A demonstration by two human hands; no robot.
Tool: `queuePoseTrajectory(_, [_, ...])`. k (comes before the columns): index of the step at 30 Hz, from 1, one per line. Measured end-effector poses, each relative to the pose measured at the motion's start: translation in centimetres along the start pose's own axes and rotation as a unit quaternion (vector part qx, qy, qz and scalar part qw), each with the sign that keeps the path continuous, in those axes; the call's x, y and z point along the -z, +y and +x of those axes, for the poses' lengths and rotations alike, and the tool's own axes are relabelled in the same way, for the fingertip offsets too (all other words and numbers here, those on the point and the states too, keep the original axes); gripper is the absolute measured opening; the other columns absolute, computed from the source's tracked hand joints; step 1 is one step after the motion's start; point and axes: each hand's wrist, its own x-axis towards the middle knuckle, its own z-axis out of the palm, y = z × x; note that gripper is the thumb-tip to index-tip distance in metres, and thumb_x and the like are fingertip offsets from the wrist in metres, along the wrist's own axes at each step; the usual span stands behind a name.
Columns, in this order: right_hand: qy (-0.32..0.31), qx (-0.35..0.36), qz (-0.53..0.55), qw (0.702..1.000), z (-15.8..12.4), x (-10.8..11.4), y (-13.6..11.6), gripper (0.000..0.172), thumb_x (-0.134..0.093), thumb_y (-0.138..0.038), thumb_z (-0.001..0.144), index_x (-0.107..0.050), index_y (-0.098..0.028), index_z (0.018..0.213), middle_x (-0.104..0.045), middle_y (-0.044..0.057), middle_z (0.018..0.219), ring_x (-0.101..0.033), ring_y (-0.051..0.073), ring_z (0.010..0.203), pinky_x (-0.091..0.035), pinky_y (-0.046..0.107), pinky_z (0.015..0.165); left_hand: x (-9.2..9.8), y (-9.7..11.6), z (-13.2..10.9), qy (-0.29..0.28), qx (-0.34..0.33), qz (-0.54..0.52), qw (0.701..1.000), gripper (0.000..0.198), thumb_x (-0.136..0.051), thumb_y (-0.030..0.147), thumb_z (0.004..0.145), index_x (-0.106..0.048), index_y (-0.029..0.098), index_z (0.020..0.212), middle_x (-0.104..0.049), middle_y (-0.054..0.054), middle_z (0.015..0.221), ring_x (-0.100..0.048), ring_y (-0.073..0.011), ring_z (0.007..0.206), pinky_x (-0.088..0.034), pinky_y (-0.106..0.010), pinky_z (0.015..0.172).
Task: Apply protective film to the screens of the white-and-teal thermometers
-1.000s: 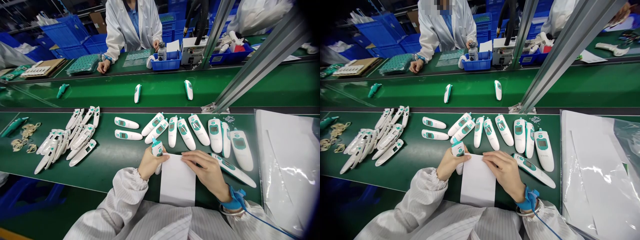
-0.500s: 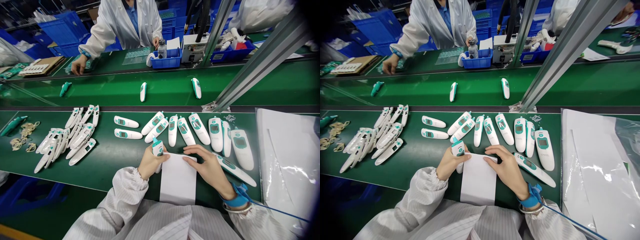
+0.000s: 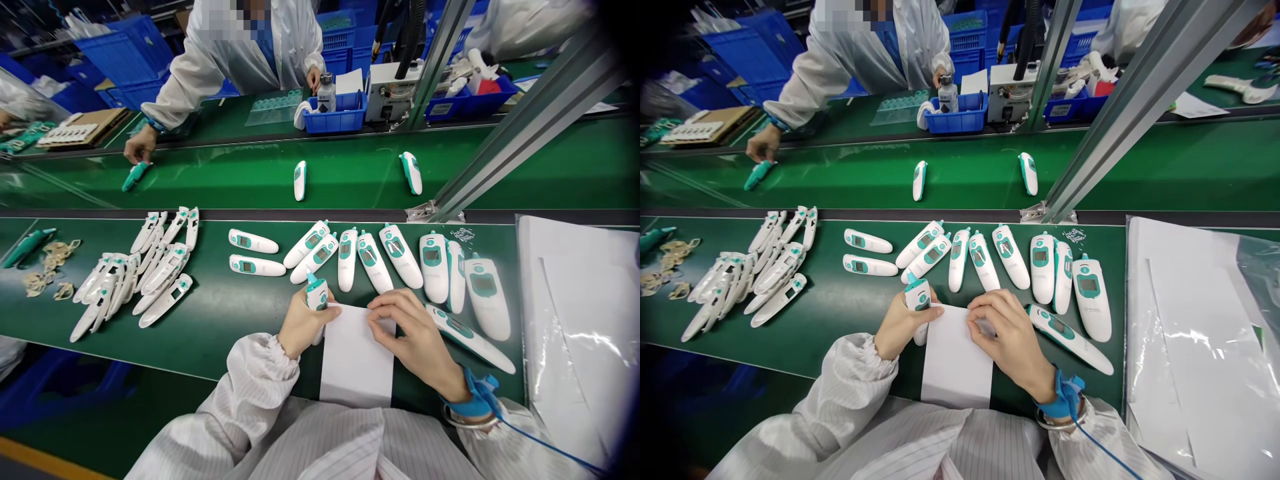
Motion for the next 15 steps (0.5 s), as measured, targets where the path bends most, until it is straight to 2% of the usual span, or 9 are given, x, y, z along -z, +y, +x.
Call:
queuePoseTrajectory(3, [-0.003,0.039,-0.028,0.999,-0.45,-0.02,-0.17,0.011,-0.061,-0.012,0.084,-0.059,-0.024,0.086,-0.068,0.004,0.090,-0.058,0.021,0.089,-0.045,0.038,0.077,-0.10,-0.06,0.00,0.005,-0.001,0.004,1.000,0.022,-0.073,0.020,0.060,-0.052,0.016,0.067,-0.051,0.004,0.063,-0.044,-0.0103,0.061,-0.035,-0.025,0.059])
queuePoseTrajectory(7, [0.005,0.056,-0.029,0.998,-0.68,-0.28,-0.13,0.011,-0.061,-0.013,0.086,-0.059,-0.022,0.091,-0.070,0.004,0.092,-0.059,0.021,0.089,-0.044,0.037,0.074,-0.05,0.02,-0.13,0.002,-0.001,0.011,1.000,0.022,-0.072,0.021,0.061,-0.052,0.016,0.067,-0.051,0.004,0.064,-0.045,-0.0106,0.062,-0.036,-0.025,0.060])
queuePoseTrajectory(10, [0.011,0.046,-0.023,0.999,-0.50,-0.62,0.05,0.014,-0.065,-0.016,0.085,-0.059,-0.022,0.096,-0.071,0.004,0.092,-0.059,0.021,0.089,-0.044,0.037,0.074,0.06,0.07,-0.06,-0.002,-0.002,0.017,1.000,0.022,-0.071,0.023,0.062,-0.051,0.016,0.068,-0.050,0.004,0.064,-0.045,-0.0104,0.062,-0.036,-0.025,0.060])
queuePoseTrajectory(15, [0.011,0.023,0.018,1.000,-0.46,-0.85,-0.34,0.012,-0.059,-0.011,0.088,-0.059,-0.023,0.089,-0.070,0.001,0.085,-0.061,0.018,0.085,-0.044,0.036,0.075,-0.04,-0.56,0.34,-0.004,-0.006,0.046,0.999,0.021,-0.069,0.023,0.063,-0.050,0.017,0.068,-0.050,0.004,0.064,-0.046,-0.0104,0.062,-0.038,-0.025,0.060])
